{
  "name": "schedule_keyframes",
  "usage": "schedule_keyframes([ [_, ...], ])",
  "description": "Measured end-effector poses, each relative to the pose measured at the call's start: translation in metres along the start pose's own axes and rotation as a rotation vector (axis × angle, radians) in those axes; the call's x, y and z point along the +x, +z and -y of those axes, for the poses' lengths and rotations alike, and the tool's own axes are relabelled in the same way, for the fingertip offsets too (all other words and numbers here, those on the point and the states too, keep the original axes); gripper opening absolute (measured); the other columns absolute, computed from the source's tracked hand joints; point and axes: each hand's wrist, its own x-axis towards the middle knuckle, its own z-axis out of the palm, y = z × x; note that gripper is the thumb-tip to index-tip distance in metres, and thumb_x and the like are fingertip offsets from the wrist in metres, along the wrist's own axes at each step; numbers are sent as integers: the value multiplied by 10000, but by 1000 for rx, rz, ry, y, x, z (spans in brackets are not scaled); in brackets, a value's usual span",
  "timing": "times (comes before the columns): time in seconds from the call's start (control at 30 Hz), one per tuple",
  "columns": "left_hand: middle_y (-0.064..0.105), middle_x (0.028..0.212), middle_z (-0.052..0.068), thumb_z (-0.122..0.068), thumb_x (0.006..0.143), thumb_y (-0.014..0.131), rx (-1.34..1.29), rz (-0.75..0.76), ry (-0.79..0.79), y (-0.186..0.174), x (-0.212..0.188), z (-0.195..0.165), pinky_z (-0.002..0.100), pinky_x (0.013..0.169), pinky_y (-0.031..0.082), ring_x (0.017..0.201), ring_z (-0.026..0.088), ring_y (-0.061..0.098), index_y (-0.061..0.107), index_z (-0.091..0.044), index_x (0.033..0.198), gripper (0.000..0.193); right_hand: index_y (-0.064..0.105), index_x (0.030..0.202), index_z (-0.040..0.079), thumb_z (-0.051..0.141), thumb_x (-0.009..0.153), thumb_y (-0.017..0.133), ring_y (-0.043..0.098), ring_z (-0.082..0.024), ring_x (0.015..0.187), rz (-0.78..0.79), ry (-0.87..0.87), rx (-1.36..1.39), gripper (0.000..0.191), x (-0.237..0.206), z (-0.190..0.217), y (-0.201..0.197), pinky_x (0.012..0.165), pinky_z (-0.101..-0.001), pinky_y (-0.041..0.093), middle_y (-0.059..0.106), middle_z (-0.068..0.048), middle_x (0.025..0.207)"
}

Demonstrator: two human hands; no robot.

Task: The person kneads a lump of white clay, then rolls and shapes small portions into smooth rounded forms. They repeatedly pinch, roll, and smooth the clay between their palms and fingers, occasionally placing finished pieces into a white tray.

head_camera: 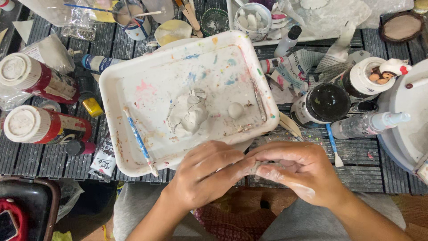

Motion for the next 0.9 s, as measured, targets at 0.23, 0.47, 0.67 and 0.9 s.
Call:
schedule_keyframes([
  [0.23, 688, 1182, 70, -173, 867, 884, -125, 138, -146, -3, 3, 3, 400, 855, 577, 1014, 270, 714, 734, -74, 1195, 374, 794, 1077, -20, 37, 853, 749, 771, -185, 879, 63, 77, -166, 236, 3, 10, -14, 755, -298, 608, 829, -140, 1014],
  [0.47, 686, 1167, 70, -234, 814, 885, -154, 192, -89, -2, 4, 4, 389, 812, 553, 961, 249, 675, 746, -99, 1223, 452, 807, 994, 17, 105, 804, 809, 778, -118, 739, 172, -22, -485, 210, 4, 15, -13, 643, -260, 584, 854, -62, 924],
  [0.67, 693, 1201, 74, -119, 854, 856, -111, 146, -35, -1, 3, 4, 377, 838, 579, 1001, 251, 690, 732, -22, 1180, 362, 793, 1033, -59, 18, 843, 759, 789, -172, 866, 90, 195, -105, 208, 2, 7, -11, 760, -294, 640, 818, -138, 960],
  [0.9, 696, 1106, 80, -91, 854, 863, -53, 72, -21, 3, 1, 4, 384, 813, 596, 986, 261, 690, 738, 2, 1147, 332, 747, 1129, -127, -35, 839, 756, 747, -197, 925, 60, 239, 168, 304, 1, -9, -6, 813, -320, 616, 788, -176, 1034],
])
